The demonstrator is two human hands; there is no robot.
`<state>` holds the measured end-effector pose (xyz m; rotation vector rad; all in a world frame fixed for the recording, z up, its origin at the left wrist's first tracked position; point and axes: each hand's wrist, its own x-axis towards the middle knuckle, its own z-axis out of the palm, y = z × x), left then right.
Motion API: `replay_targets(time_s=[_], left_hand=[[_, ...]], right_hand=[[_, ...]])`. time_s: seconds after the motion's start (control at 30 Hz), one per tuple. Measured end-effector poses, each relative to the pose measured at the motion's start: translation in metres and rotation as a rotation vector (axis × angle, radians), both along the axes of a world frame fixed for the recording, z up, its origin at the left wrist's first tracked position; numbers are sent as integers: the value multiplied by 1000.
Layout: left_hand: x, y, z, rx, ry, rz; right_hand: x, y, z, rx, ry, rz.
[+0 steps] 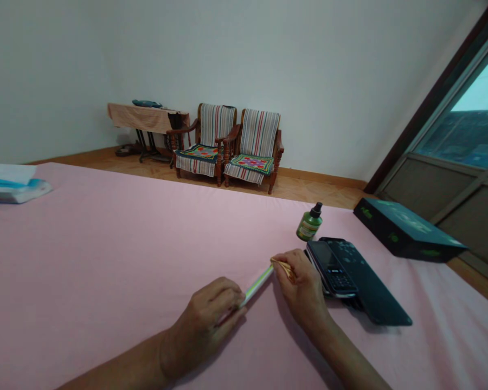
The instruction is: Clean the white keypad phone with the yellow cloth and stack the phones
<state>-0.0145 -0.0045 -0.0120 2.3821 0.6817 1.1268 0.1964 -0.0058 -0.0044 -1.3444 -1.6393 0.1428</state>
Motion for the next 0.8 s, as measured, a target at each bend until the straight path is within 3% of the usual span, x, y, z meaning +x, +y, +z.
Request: replay_targets(time_s=[0.1,0.33,0.57,0.8], left_hand=[[1,0,0,4,-15,3],[-2,1,3,-42,-1,-18],[-6,9,2,2,24,25],[-6,10,1,64,7,39]], right_hand=[[-10,-7,-2,-1,29,27],[-48,-35,-3,-88,87,257],[-14,-6,-3,9,132,-56],[-2,10,-20,-112,282,-177]])
